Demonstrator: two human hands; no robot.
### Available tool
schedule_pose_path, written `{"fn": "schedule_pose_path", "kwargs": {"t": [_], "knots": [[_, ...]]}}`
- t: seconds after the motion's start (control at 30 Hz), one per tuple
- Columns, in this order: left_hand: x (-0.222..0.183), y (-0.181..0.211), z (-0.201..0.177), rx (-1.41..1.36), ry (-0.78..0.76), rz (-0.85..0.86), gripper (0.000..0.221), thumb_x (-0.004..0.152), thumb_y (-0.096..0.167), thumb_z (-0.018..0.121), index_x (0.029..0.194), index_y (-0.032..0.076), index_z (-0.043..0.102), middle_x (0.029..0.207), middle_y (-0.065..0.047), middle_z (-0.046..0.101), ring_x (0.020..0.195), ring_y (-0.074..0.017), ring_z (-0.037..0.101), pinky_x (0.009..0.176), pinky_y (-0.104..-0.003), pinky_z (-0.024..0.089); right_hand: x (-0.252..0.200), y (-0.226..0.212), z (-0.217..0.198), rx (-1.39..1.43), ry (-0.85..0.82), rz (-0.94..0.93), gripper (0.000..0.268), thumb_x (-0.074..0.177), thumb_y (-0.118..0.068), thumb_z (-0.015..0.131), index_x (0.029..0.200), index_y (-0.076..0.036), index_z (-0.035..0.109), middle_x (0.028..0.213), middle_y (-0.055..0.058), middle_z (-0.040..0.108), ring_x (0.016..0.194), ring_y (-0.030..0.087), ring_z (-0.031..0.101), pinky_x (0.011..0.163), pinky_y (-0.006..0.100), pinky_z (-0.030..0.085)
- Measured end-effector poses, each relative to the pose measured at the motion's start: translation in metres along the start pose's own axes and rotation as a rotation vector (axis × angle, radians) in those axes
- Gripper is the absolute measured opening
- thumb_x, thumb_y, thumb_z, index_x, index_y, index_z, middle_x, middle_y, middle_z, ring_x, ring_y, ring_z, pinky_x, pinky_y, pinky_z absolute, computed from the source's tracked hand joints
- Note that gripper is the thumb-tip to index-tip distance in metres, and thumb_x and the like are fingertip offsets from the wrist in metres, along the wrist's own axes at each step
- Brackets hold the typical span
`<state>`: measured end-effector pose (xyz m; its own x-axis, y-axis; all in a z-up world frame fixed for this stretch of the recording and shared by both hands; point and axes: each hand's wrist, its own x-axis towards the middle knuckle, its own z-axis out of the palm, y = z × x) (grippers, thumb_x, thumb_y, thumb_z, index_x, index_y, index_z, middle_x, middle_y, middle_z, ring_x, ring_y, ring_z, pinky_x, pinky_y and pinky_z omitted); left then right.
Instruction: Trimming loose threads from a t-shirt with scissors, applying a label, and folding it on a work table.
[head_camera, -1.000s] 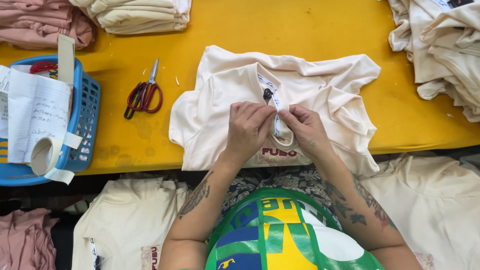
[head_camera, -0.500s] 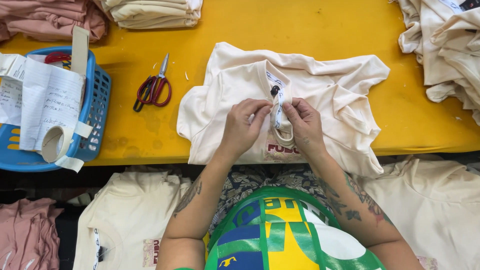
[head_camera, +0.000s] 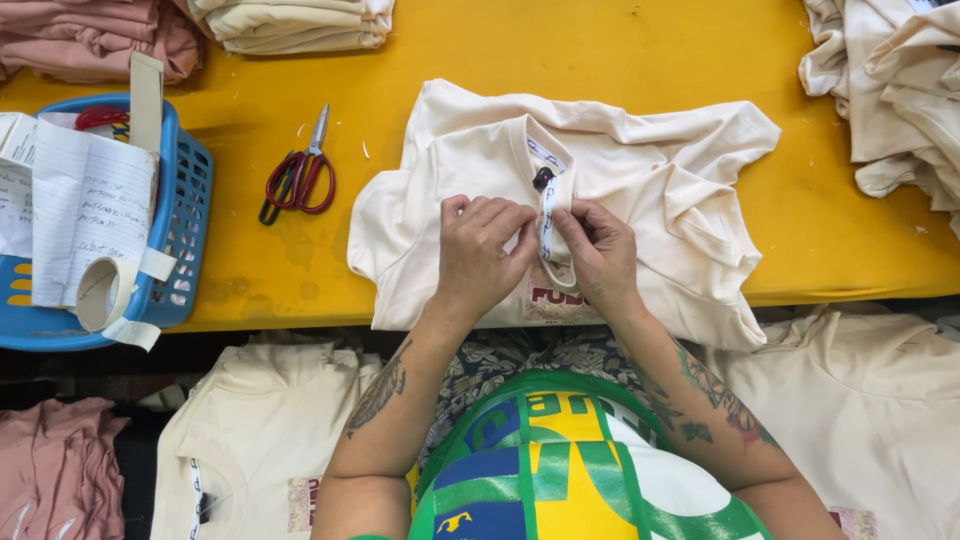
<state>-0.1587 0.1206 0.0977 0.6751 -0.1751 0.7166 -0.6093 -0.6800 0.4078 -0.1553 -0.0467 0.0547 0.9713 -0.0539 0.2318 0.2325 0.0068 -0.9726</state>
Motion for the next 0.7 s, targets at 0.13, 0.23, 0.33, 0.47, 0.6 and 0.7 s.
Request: {"fn": "schedule_pose_path", "kwargs": {"t": [0.13,0.23,0.33,0.47,0.6,0.7], "knots": [[-0.003,-0.003,-0.003,-0.163,-0.033,-0.124,0.01,0.084,0.011,0.074,0.087,0.021,0.073,0.073,0.007,0.068,0.07,-0.0123,0.067,0.083,-0.031,0.044,-0.001,-0.012,0.001,0.033,0.004,-0.001,0.011,0.102,-0.012,0.07,0.104,-0.003,0.076,0.078,0.005,0.072,0.078,0.006,0.061,0.076,0.027,0.056],[-0.009,-0.014,-0.004,-0.481,-0.057,-0.351,0.013,0.084,0.007,0.073,0.09,0.017,0.075,0.075,0.002,0.071,0.069,-0.0118,0.068,0.08,-0.029,0.05,0.0,-0.014,0.001,0.042,-0.001,0.004,0.011,0.103,-0.012,0.069,0.103,-0.003,0.076,0.078,0.004,0.071,0.077,0.006,0.06,0.077,0.027,0.056],[-0.014,-0.016,-0.01,-0.829,0.008,-0.547,0.01,0.089,0.005,0.069,0.096,0.01,0.074,0.078,-0.004,0.07,0.072,-0.0122,0.067,0.075,-0.028,0.055,-0.001,-0.009,-0.002,0.048,-0.007,0.009,0.011,0.103,-0.012,0.069,0.103,-0.004,0.075,0.076,0.003,0.069,0.077,0.006,0.059,0.077,0.026,0.055],[-0.021,-0.026,-0.011,-1.141,0.124,-0.685,0.009,0.094,0.008,0.068,0.099,0.003,0.072,0.081,-0.009,0.068,0.074,-0.0133,0.063,0.071,-0.029,0.055,-0.001,-0.005,-0.001,0.057,-0.046,0.011,0.012,0.103,-0.011,0.067,0.104,-0.002,0.075,0.076,0.005,0.07,0.076,0.007,0.06,0.076,0.027,0.055],[-0.022,-0.024,-0.016,-1.014,-0.08,-0.647,0.012,0.093,0.004,0.069,0.105,0.002,0.073,0.084,-0.01,0.071,0.075,-0.0149,0.067,0.075,-0.03,0.058,-0.001,0.001,-0.003,0.095,-0.032,0.093,0.014,0.105,-0.014,0.063,0.11,-0.004,0.072,0.084,0.005,0.072,0.08,0.008,0.062,0.082,0.027,0.055],[-0.01,-0.039,-0.046,-0.863,-0.469,-0.447,0.012,0.097,0.011,0.068,0.103,0.006,0.076,0.086,-0.013,0.075,0.076,-0.0219,0.072,0.078,-0.039,0.059,0.0,-0.001,-0.004,0.134,-0.06,0.125,0.016,0.108,-0.016,0.059,0.115,-0.005,0.067,0.092,0.003,0.072,0.087,0.009,0.063,0.088,0.029,0.054]]}}
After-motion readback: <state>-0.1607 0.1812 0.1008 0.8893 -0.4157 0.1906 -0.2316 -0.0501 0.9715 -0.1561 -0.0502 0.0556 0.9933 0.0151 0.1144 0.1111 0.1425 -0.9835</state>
